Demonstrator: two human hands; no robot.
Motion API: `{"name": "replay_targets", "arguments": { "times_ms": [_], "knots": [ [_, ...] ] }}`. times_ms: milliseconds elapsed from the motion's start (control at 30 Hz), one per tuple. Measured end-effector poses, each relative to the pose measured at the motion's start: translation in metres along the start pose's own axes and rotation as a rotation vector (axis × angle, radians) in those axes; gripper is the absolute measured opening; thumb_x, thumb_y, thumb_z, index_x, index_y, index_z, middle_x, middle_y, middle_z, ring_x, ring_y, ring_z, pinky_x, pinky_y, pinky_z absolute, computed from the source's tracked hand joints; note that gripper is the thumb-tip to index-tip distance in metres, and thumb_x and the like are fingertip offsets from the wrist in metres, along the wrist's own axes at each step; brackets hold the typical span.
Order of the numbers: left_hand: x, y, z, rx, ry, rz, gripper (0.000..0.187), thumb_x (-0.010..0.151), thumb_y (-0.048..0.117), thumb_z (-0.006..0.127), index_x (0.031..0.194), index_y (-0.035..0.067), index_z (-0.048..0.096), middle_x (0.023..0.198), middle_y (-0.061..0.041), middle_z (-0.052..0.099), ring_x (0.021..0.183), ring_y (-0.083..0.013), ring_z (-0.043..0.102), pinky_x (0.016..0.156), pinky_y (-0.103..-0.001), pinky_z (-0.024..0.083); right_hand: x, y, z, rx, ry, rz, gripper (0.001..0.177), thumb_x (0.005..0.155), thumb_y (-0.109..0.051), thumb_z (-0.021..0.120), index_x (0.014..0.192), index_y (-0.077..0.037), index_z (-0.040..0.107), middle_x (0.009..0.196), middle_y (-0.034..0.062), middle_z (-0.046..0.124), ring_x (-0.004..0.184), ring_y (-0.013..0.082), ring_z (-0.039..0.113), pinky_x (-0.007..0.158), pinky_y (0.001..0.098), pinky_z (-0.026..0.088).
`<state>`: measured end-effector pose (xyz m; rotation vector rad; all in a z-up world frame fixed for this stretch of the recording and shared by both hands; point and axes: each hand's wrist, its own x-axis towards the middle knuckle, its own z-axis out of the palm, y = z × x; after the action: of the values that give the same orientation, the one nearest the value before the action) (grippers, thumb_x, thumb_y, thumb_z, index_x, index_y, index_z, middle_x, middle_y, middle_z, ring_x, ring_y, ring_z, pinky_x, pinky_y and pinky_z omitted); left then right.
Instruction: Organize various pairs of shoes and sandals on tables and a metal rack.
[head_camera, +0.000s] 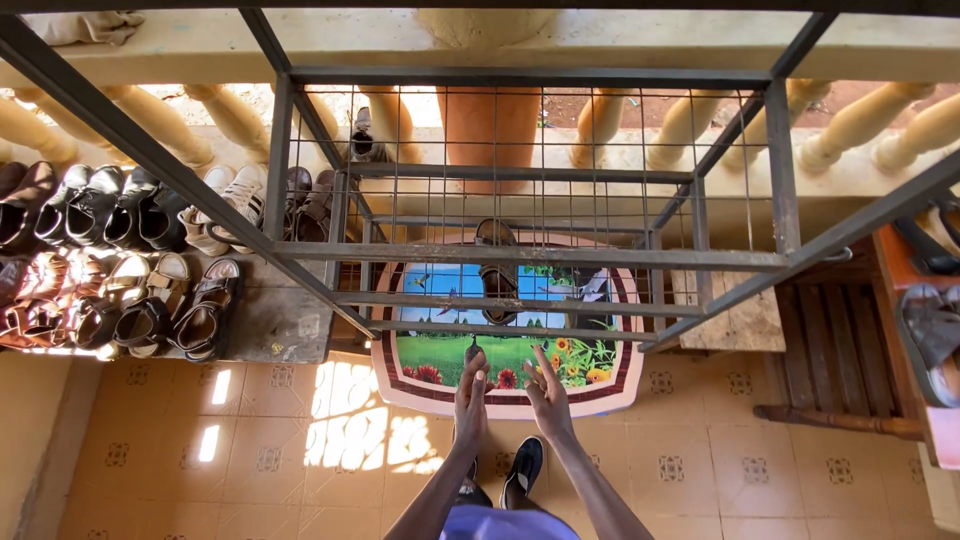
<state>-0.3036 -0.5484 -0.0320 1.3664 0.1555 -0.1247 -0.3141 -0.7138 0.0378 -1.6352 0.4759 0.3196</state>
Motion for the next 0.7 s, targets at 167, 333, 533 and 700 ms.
{"name": "replay_targets", "arguments": {
  "times_ms": [167, 333, 533, 700],
  "knots": [
    [0.027, -0.043, -0.007, -0.058, 0.057, -0.034, 0.054, 0.106, 0.041, 0.050, 0.147, 0.007, 0.054, 0.139, -0.010, 0.062, 0.126, -0.0179, 0.058, 0.102, -0.035, 0.051, 0.033, 0.053, 0.007, 0.051, -0.103, -0.254, 0.071, 0.095, -0.002, 0.051, 0.161, -0.015, 0.027, 0.166, 0.0171, 0.030, 0.145, 0.0243, 0.045, 0.101, 0.0330, 0.055],
    [0.057, -0.054, -0.009, 0.027, 0.075, -0.102, 0.053, 0.105, 0.044, 0.052, 0.142, 0.005, 0.059, 0.101, -0.003, 0.063, 0.079, -0.0089, 0.048, 0.073, -0.028, 0.050, 0.086, 0.096, 0.011, 0.001, -0.153, -0.246, 0.072, 0.099, -0.004, 0.056, 0.166, -0.013, 0.032, 0.153, 0.0197, 0.053, 0.142, 0.0262, 0.056, 0.107, 0.0349, 0.051],
    [0.111, -0.087, -0.027, -0.167, -0.027, -0.052, 0.053, 0.106, 0.042, 0.058, 0.140, 0.002, 0.058, 0.083, 0.001, 0.045, 0.071, -0.0069, 0.040, 0.064, -0.025, 0.040, 0.124, 0.044, 0.000, 0.065, 0.001, 0.132, 0.066, 0.096, -0.014, 0.059, 0.158, -0.018, 0.038, 0.166, 0.0038, 0.040, 0.117, 0.0270, 0.067, 0.097, 0.0333, 0.057],
    [0.156, -0.110, -0.040, 0.155, 0.015, -0.057, 0.058, 0.108, 0.045, 0.058, 0.146, 0.001, 0.055, 0.116, 0.011, 0.061, 0.101, 0.0057, 0.056, 0.081, -0.016, 0.048, 0.206, 0.112, -0.002, 0.021, 0.073, -0.008, 0.056, 0.098, -0.018, 0.067, 0.151, -0.006, 0.052, 0.126, 0.0131, 0.070, 0.096, 0.0101, 0.070, 0.086, 0.0279, 0.060]
  ]
}}
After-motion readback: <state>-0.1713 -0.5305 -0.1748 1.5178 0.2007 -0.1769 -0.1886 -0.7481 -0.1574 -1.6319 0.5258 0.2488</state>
